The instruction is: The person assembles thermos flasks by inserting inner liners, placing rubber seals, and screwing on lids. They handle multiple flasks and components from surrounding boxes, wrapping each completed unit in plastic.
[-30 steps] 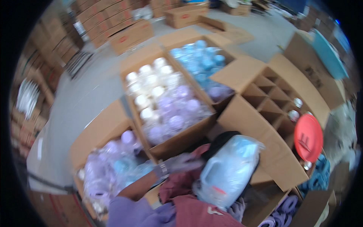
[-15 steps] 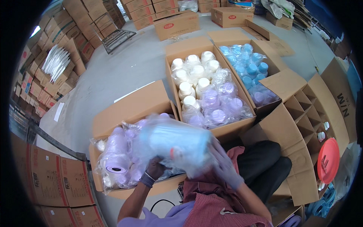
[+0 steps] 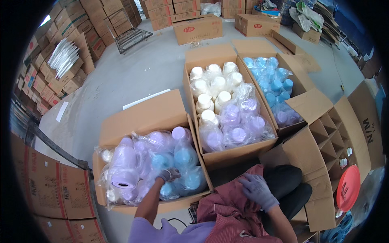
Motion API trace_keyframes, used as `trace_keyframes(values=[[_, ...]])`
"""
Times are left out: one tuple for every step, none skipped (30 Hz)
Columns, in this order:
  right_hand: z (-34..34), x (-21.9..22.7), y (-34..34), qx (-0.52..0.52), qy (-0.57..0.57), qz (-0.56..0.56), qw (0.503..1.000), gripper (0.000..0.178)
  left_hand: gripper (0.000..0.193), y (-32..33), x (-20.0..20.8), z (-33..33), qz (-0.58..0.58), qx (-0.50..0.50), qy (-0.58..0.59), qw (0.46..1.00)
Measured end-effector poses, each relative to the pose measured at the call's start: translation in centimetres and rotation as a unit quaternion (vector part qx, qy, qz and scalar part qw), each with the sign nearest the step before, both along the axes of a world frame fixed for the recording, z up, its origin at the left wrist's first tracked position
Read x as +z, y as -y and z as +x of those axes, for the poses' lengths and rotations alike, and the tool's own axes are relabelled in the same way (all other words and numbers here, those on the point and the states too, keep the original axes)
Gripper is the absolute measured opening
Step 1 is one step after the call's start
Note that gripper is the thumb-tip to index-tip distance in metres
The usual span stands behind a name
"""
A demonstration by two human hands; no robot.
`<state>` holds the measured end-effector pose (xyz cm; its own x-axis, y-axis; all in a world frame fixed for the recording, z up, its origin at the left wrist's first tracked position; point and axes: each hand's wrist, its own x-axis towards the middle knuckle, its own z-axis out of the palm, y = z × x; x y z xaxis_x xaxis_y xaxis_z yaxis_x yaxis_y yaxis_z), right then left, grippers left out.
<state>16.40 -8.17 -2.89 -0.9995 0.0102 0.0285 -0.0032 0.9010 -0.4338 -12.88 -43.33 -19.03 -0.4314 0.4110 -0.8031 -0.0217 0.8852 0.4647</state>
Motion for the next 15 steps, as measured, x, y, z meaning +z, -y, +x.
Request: trace_keyframes(values=[[1.2,1.9,-0.6,-0.027,-0.015,0.007,0.999,0.032,0.04,-2.0,5.6,-2.2,-0.04,-0.027,-0.023,0.999],[1.7,2.6,-0.9,-0.042,-0.027,0.01,0.999,0.031,0.035,-2.2,7.2,-4.8,-0.052,-0.03,-0.092,0.994],[2.0,2.5,-1.3,-0.066,-0.026,-0.03,0.997,0.031,0.029,-1.3,5.9,-8.1,0.014,-0.121,-0.372,0.92],[2.6,2.0,-1.9,-0.104,-0.021,-0.066,0.992,0.031,0.031,-3.4,7.3,-9.9,0.152,0.014,-0.482,0.863],[3.0,1.7,-2.0,-0.142,-0.017,-0.102,0.984,0.031,0.035,-6.5,8.8,-11.2,0.111,0.083,-0.546,0.826],[2.9,1.5,-1.8,-0.167,-0.032,-0.107,0.98,0.027,0.034,-9.0,9.0,-12.4,0.096,0.136,-0.536,0.828],[2.8,1.1,-1.4,-0.165,-0.032,-0.061,0.984,0.026,0.035,-10.2,6.6,-13.4,0.049,0.115,-0.541,0.832],[2.5,0.6,-0.9,-0.156,-0.032,-0.02,0.987,0.025,0.038,-10.7,2.4,-14.6,-0.005,0.098,-0.548,0.831],[2.2,0.3,-0.4,-0.152,-0.034,0.023,0.988,0.024,0.043,-11.2,-0.9,-15.6,-0.055,0.078,-0.554,0.827],[2.0,0.2,-0.1,-0.151,-0.036,0.06,0.986,0.021,0.059,-11.7,-3.0,-15.7,-0.116,0.102,-0.432,0.889],[2.2,0.0,-0.1,-0.162,-0.038,0.068,0.984,0.021,0.063,-13.4,-2.8,-15.3,-0.147,0.072,-0.431,0.887],[2.3,-0.2,-0.3,-0.17,-0.039,0.076,0.982,0.021,0.066,-14.6,-2.4,-14.9,-0.179,0.043,-0.431,0.883],[2.6,-0.4,-0.2,-0.173,-0.041,0.078,0.981,0.021,0.07,-14.9,-1.1,-14.1,-0.217,0.016,-0.431,0.876],[2.4,-0.1,-0.1,-0.177,-0.043,0.055,0.982,0.021,0.072,-14.1,1.1,-14.8,-0.197,-0.002,-0.443,0.875],[2.2,-0.2,-0.2,-0.17,-0.041,0.047,0.983,0.02,0.074,-13.2,4.2,-15.9,-0.179,-0.019,-0.455,0.872]])
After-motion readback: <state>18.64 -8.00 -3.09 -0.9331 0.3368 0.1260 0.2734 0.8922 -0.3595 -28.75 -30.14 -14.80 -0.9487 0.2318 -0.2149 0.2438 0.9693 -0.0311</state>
